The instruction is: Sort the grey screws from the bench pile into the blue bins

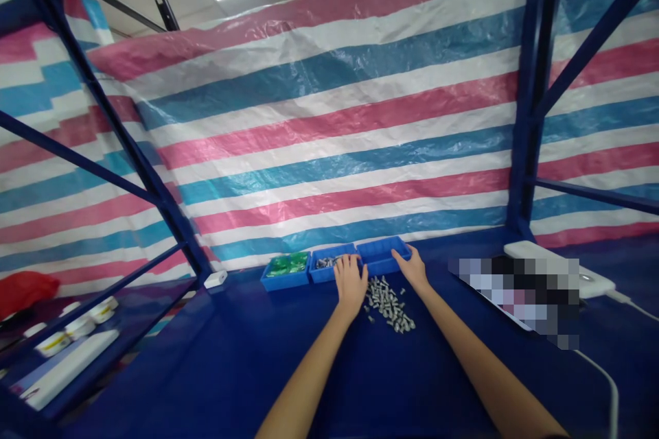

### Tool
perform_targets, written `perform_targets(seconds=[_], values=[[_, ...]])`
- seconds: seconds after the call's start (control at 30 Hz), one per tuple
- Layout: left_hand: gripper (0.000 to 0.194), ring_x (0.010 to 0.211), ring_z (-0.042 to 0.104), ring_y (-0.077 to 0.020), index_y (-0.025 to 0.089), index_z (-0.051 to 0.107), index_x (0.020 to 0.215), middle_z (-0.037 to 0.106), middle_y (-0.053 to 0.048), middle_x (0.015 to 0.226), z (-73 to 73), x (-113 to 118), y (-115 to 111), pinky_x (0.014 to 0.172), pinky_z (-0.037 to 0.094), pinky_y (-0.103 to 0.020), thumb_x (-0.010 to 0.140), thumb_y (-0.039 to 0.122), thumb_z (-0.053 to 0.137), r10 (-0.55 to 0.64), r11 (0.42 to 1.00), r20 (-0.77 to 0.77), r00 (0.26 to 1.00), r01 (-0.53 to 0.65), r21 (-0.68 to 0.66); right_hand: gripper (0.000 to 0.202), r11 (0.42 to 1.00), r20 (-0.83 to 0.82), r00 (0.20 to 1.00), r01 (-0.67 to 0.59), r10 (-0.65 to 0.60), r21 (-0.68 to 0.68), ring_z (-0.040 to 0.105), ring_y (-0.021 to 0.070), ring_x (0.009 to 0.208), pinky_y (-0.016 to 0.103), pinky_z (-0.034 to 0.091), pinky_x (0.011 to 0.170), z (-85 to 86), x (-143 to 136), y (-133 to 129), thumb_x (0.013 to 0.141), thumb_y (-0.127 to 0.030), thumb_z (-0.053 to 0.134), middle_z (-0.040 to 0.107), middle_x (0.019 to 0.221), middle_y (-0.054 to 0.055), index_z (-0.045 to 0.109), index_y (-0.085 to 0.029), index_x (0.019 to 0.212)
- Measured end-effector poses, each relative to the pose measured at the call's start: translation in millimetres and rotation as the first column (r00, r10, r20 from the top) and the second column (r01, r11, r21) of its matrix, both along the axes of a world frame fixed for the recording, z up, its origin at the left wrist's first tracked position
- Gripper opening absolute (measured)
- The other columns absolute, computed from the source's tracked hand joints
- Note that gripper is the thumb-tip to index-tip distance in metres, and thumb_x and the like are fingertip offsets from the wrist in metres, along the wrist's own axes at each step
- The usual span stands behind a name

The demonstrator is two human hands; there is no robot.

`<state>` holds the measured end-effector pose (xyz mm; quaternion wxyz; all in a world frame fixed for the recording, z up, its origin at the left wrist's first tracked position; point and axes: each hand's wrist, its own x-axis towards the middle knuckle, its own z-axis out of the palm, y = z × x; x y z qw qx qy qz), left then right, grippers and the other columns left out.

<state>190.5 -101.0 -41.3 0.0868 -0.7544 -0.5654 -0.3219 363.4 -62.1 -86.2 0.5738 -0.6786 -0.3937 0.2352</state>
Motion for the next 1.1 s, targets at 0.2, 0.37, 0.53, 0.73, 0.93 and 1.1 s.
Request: perform_targets(seconds=[0.2, 0.37, 0.53, 0.73, 0.93, 1.1], values=[[0.016, 0.095, 0.051, -0.0184, 0.019, 0.045, 0.101, 0.058, -0.003, 0.095, -1.1, -16.2, 22.0, 0.089, 0.032, -0.032, 0.085, 0.021, 0.046, -0.091, 0.994, -0.148, 0.985, 0.081, -0.074, 0.08, 0.994, 0.128, 0.99, -0.063, 0.052, 0.089, 0.054, 0.0278, 0.107, 0.039, 0.04, 0.09, 2.4, 2.1, -2.5, 0.058, -0.059, 0.063, 0.058, 0.114, 0.011, 0.044, -0.021, 0.126], [0.021, 0.089, 0.055, -0.0194, 0.016, 0.044, 0.098, 0.06, -0.004, 0.09, -4.7, -11.6, 20.2, 0.085, 0.034, -0.032, 0.08, 0.018, 0.054, -0.01, 0.993, -0.132, 0.991, -0.006, -0.122, 0.049, 0.988, 0.339, 0.936, -0.132, 0.097, 0.079, 0.053, 0.0266, 0.107, 0.039, 0.037, 0.093, 9.8, 4.5, -10.3, 0.06, -0.062, 0.061, 0.057, 0.111, 0.008, 0.068, -0.026, 0.093], [0.013, 0.092, 0.055, -0.0235, 0.013, 0.052, 0.092, 0.062, -0.009, 0.087, -1.0, -10.5, 8.5, 0.09, 0.031, -0.037, 0.08, 0.018, 0.051, 0.042, 0.986, -0.157, 0.987, -0.066, -0.154, 0.04, 0.996, 0.332, 0.94, -0.082, 0.071, 0.018, 0.054, 0.0275, 0.104, 0.037, 0.041, 0.088, 12.0, 6.9, -14.5, 0.061, -0.061, 0.06, 0.056, 0.112, 0.009, 0.071, -0.025, 0.073], [0.016, 0.092, 0.055, -0.0249, 0.015, 0.056, 0.093, 0.064, -0.01, 0.084, -3.6, -16.5, -24.7, 0.093, 0.028, -0.04, 0.083, 0.021, 0.046, 0.024, 0.991, -0.172, 0.985, -0.047, -0.128, 0.046, 0.997, 0.327, 0.944, 0.021, -0.042, 0.068, 0.057, 0.0308, 0.097, 0.038, 0.044, 0.081, 10.4, 7.8, -18.5, 0.059, -0.064, 0.059, 0.061, 0.11, 0.01, 0.072, -0.023, 0.074], [0.021, 0.084, 0.057, -0.025, 0.014, 0.056, 0.096, 0.065, -0.009, 0.078, -13.2, -21.9, -67.1, 0.086, 0.033, -0.038, 0.085, 0.021, 0.04, 0.027, 0.992, -0.186, 0.982, -0.05, -0.116, 0.052, 0.996, 0.323, 0.944, 0.044, -0.069, 0.084, 0.062, 0.0306, 0.079, 0.037, 0.046, 0.07, 5.8, 11.8, -19.2, 0.071, -0.061, 0.046, 0.069, 0.082, 0.013, 0.071, -0.017, 0.085], [0.024, 0.083, 0.057, -0.0257, 0.013, 0.055, 0.1, 0.065, -0.011, 0.078, -18.4, -26.9, -91.3, 0.087, 0.032, -0.04, 0.085, 0.02, 0.038, 0.035, 0.994, -0.196, 0.98, -0.054, -0.094, 0.041, 0.992, 0.406, 0.913, -0.08, 0.034, 0.098, 0.06, 0.0241, 0.083, 0.033, 0.045, 0.076, 6.6, 6.7, -23.2, 0.073, -0.054, 0.045, 0.067, 0.092, 0.008, 0.068, -0.02, 0.076]])
